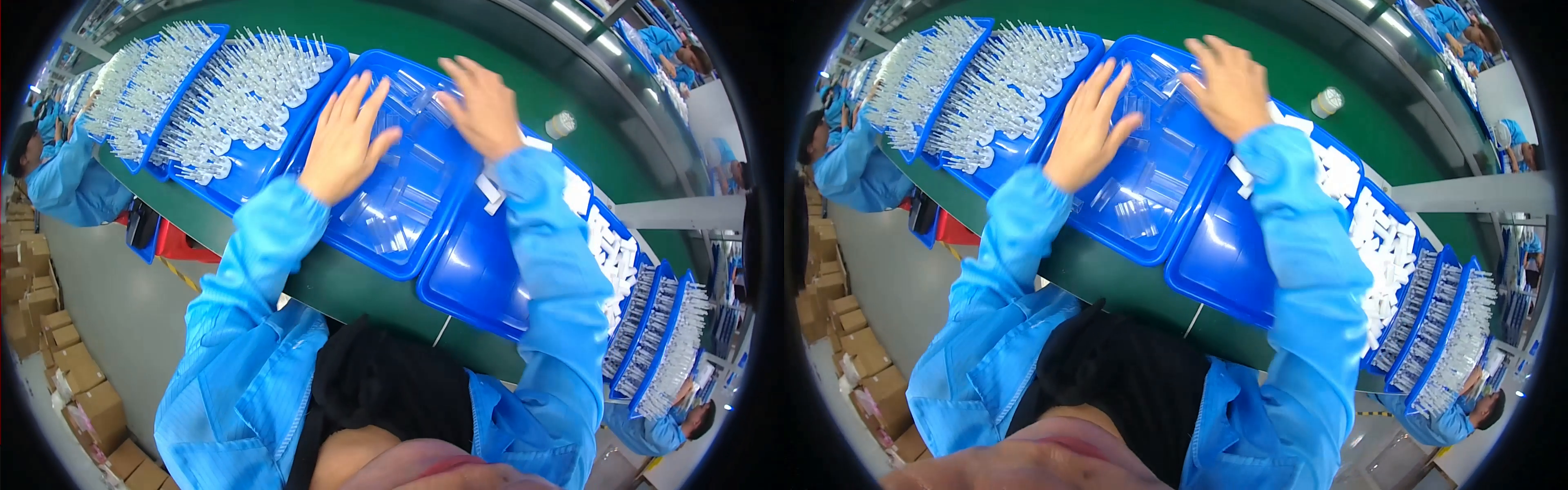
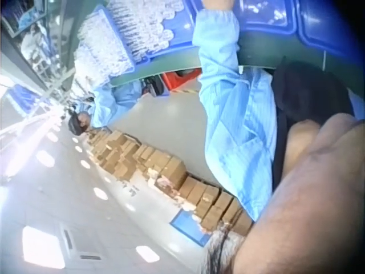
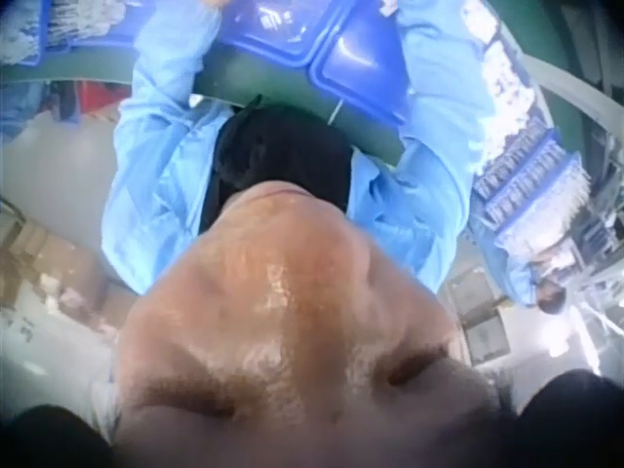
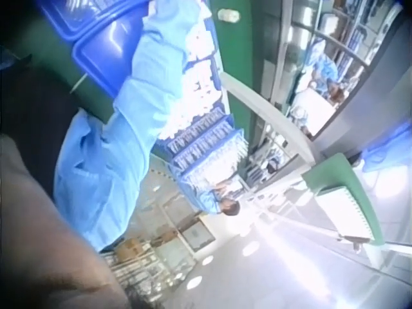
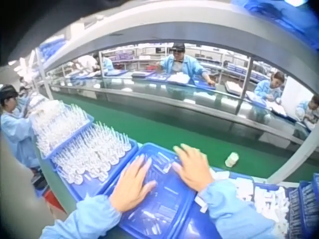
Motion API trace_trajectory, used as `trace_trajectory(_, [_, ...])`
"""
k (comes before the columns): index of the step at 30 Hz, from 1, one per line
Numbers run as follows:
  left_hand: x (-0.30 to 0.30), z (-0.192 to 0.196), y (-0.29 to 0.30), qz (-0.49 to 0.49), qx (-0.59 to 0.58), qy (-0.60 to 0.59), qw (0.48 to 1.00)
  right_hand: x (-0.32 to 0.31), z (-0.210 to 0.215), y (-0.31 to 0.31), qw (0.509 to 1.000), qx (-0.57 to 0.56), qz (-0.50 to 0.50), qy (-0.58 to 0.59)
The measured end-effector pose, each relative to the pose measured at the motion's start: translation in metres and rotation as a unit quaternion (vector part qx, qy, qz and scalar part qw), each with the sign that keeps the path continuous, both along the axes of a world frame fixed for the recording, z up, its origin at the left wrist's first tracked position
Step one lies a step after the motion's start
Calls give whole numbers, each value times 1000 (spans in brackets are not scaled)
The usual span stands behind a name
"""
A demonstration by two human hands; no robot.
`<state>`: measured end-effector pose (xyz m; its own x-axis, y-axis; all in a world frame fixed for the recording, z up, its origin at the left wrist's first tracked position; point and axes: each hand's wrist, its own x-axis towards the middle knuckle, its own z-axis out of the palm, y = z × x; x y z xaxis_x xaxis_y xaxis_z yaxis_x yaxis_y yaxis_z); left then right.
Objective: The person assembles plastic components by inserting white parts into clear plastic sleeves by hand and bundles the assembled units together using rubber bands.
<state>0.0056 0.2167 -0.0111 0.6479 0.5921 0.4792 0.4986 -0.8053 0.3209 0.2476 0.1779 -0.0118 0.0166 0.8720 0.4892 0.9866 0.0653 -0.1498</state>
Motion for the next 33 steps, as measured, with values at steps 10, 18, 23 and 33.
trace_trajectory(10, [4, -27, 21, -31, -107, 143, 983, -74, -29, -40, 997, -81, -1, 1])
trace_trajectory(18, [-82, 40, -7, -14, -30, 10, 999, -65, 25, -123, 992, -85, 34, 86])
trace_trajectory(23, [-151, 29, -1, 105, -59, 9, 993, -38, 24, -206, 984, -129, -10, 125])
trace_trajectory(33, [-136, 15, 40, -18, -2, 131, 991, -39, 18, -266, 966, -144, -93, 192])
